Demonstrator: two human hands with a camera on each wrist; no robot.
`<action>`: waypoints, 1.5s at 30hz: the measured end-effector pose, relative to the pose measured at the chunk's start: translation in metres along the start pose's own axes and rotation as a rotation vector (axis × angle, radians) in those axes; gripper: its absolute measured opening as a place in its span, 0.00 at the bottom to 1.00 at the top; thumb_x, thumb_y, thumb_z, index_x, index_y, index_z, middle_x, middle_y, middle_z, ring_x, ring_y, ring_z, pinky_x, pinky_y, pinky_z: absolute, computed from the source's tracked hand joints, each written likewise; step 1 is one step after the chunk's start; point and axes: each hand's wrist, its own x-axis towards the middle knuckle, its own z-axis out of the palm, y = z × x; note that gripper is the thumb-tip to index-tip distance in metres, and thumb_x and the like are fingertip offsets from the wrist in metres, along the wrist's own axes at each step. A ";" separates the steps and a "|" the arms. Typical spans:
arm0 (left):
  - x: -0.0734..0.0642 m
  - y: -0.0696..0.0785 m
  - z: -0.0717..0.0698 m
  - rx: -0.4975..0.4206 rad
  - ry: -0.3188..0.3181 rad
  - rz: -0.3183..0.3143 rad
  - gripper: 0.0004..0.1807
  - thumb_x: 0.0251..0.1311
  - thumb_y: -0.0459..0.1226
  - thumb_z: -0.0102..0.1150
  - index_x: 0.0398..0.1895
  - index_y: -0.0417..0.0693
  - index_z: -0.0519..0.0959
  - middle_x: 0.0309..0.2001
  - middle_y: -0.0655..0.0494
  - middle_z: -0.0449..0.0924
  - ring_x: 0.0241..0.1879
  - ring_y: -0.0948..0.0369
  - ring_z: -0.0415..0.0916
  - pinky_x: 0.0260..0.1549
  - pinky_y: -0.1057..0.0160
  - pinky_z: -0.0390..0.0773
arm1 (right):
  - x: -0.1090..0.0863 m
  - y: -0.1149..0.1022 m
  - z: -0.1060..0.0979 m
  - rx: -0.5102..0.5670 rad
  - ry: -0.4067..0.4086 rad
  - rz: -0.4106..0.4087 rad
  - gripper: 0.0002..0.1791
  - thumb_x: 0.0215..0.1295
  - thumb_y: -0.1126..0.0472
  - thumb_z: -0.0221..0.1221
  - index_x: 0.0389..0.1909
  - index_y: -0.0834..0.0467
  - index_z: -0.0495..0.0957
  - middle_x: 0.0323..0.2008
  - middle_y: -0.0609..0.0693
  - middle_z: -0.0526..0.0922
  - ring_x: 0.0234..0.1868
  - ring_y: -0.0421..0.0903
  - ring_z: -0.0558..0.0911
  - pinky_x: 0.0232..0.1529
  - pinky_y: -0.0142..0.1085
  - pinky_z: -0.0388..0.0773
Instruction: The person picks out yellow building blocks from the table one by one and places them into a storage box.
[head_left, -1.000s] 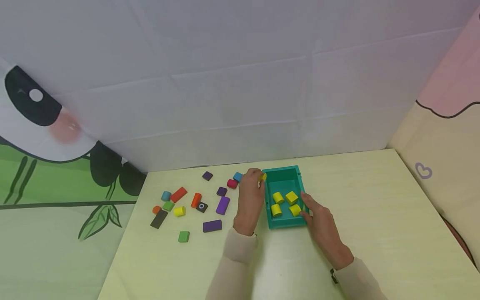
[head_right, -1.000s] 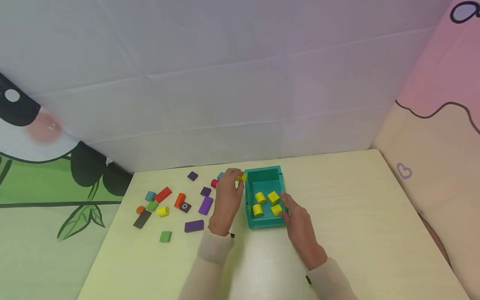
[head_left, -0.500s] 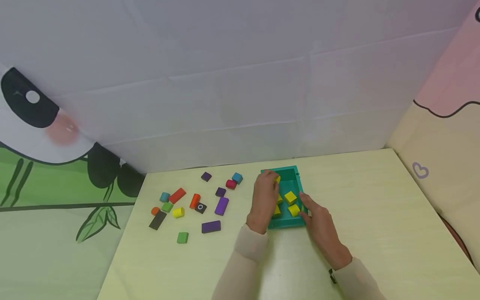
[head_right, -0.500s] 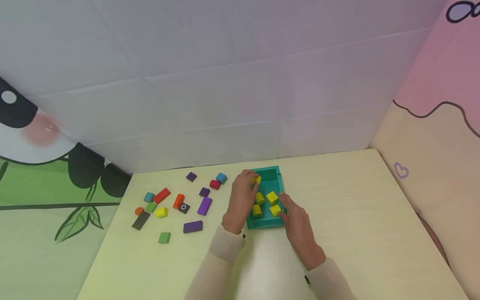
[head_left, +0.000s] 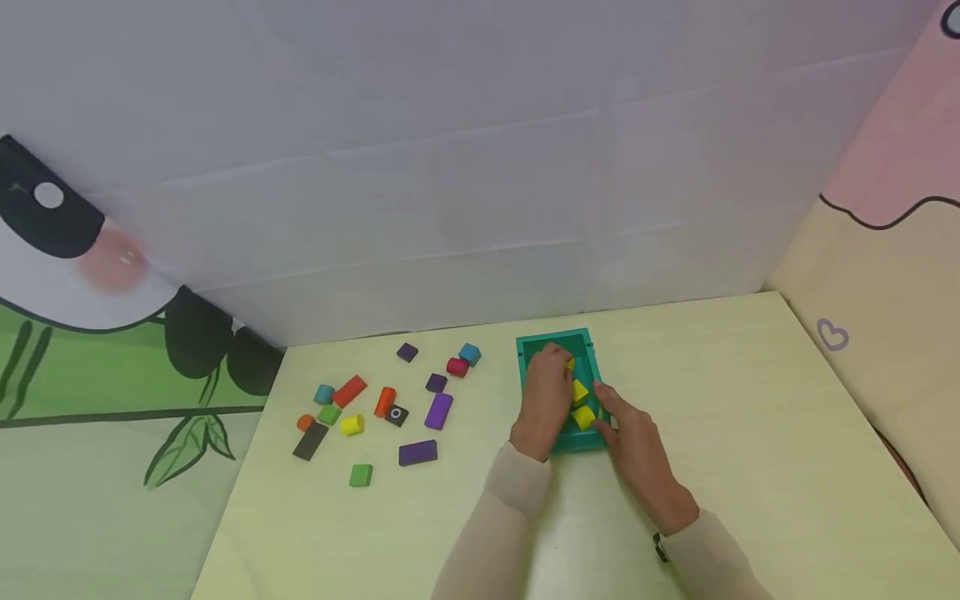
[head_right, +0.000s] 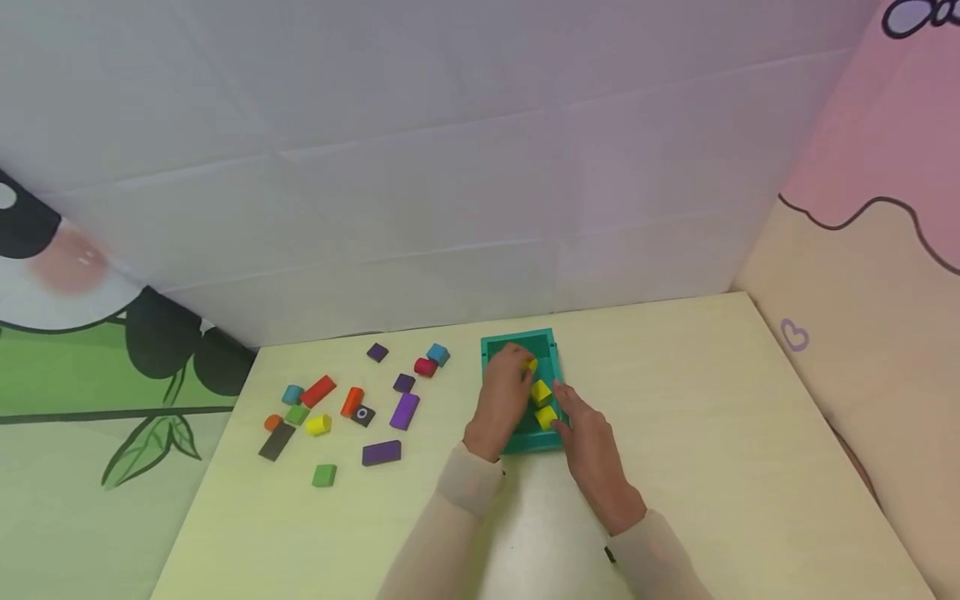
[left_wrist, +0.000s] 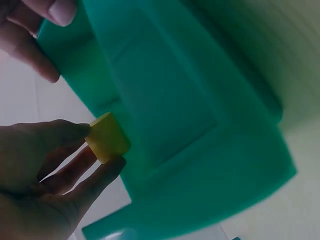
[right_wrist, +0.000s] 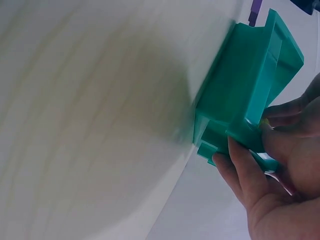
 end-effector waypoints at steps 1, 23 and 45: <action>0.001 0.000 0.002 0.005 -0.001 -0.004 0.12 0.72 0.24 0.58 0.51 0.35 0.87 0.52 0.46 0.86 0.53 0.51 0.84 0.56 0.59 0.85 | 0.000 0.000 0.000 0.001 -0.001 0.000 0.36 0.64 0.74 0.69 0.73 0.67 0.71 0.70 0.64 0.76 0.68 0.63 0.77 0.63 0.57 0.79; 0.009 0.006 0.027 0.105 -0.052 -0.058 0.09 0.73 0.26 0.59 0.46 0.38 0.89 0.44 0.49 0.84 0.42 0.55 0.83 0.47 0.62 0.86 | 0.000 0.000 0.001 0.007 0.017 -0.036 0.37 0.61 0.76 0.70 0.72 0.69 0.72 0.69 0.64 0.76 0.66 0.63 0.79 0.61 0.56 0.80; 0.017 0.004 0.045 0.252 -0.113 -0.091 0.08 0.73 0.33 0.63 0.49 0.44 0.89 0.46 0.52 0.84 0.47 0.58 0.84 0.49 0.65 0.86 | -0.001 0.002 0.002 -0.002 0.022 -0.035 0.36 0.62 0.75 0.70 0.73 0.67 0.72 0.69 0.63 0.77 0.65 0.63 0.80 0.60 0.57 0.81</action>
